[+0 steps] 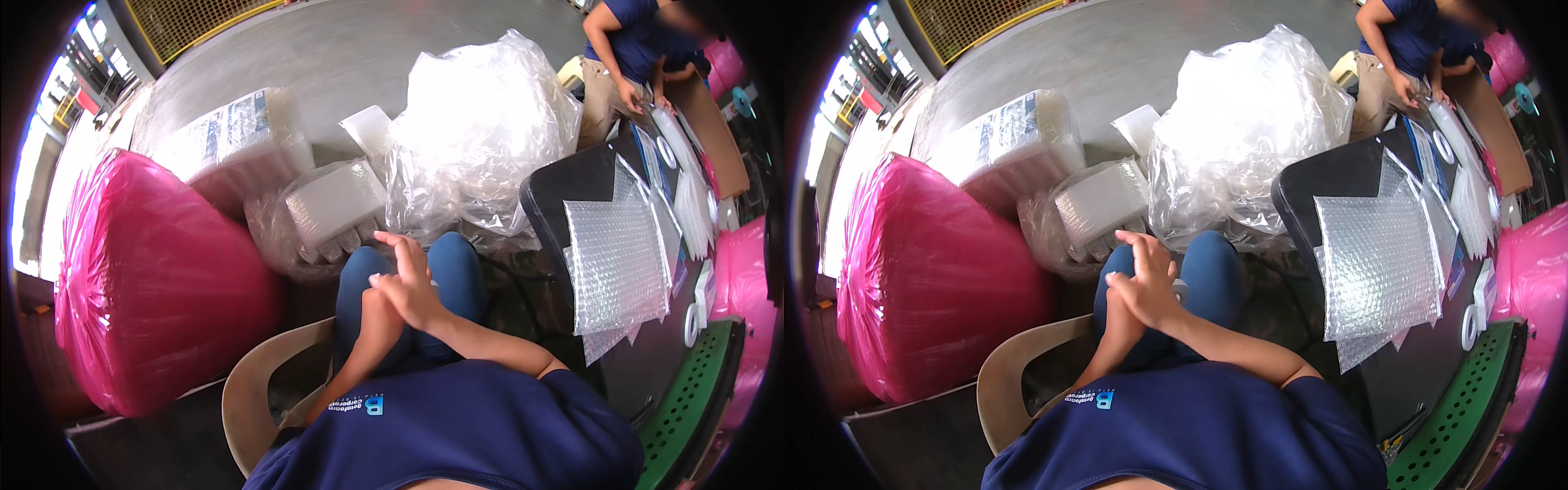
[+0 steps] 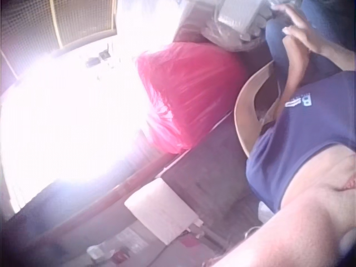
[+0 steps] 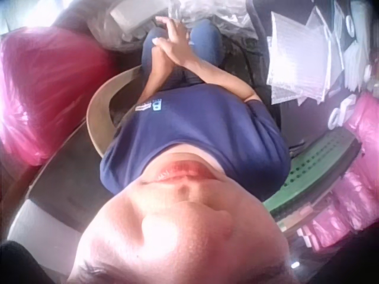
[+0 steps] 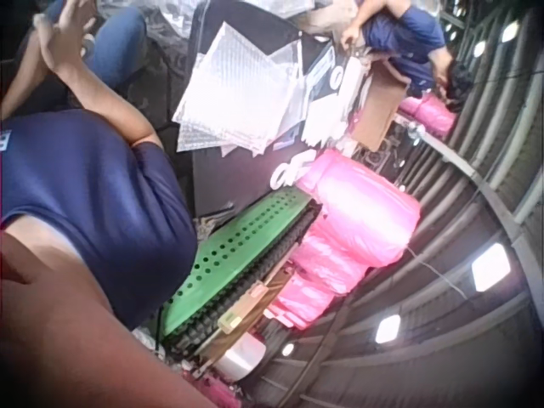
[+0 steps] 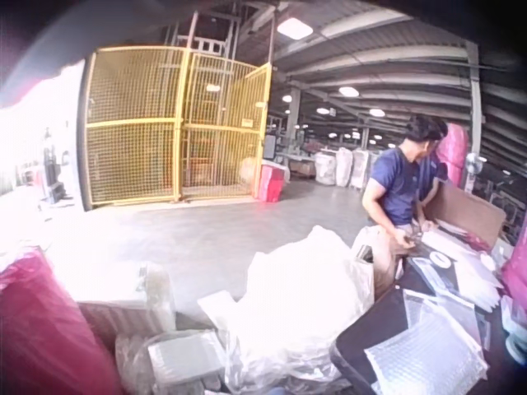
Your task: The person sits on a chair and wraps rectangular items in bubble wrap. They use clear packing tape to secure the bubble wrap around the items, folding the edges and pressing the tape down. The wrapped items are placed on a table to the right.
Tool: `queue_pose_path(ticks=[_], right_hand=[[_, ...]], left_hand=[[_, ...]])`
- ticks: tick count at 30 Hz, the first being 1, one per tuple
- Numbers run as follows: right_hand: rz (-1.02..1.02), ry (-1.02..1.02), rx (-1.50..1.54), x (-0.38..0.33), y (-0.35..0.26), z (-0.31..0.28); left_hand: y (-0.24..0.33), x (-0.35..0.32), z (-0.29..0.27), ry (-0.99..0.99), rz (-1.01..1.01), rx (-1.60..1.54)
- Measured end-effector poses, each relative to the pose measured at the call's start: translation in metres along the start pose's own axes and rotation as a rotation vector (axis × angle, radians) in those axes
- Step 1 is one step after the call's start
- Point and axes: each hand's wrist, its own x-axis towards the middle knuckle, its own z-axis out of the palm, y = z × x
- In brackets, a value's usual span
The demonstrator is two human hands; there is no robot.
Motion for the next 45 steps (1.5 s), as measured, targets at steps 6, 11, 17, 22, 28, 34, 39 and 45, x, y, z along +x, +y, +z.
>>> queue_pose_path(ticks=[6, 11, 17, 22, 28, 34, 39, 45], right_hand=[[-0.175, -0.041, -0.284, -0.027, -0.005, 0.042], [-0.206, -0.152, -0.037, -0.025, 0.009, 0.054], [-0.305, -0.437, 0.354, 0.015, -0.017, 0.019], [0.385, 0.769, 0.819, 0.176, 0.2, -0.135], [0.165, 0.794, 1.345, 0.273, 0.234, -0.196], [0.135, 0.125, 0.222, 0.425, 0.148, -0.125], [0.388, 0.459, -0.395, 0.438, 0.272, -0.178], [0.738, 0.824, -0.689, 0.363, 0.33, -0.264]], left_hand=[[-0.027, -0.01, -0.006, 0.076, -0.081, -0.121], [-0.043, -0.016, -0.014, 0.065, -0.079, -0.098], [-0.083, -0.005, -0.035, 0.011, -0.027, 0.015], [-0.089, -0.008, -0.051, 0.023, -0.453, 0.027], [-0.107, -0.022, -0.049, 0.091, -0.432, -0.049], [-0.106, -0.014, -0.054, 0.125, -0.515, -0.131], [-0.095, -0.007, -0.056, 0.094, -0.61, -0.178], [-0.089, -0.009, -0.055, 0.141, -0.706, -0.188]])
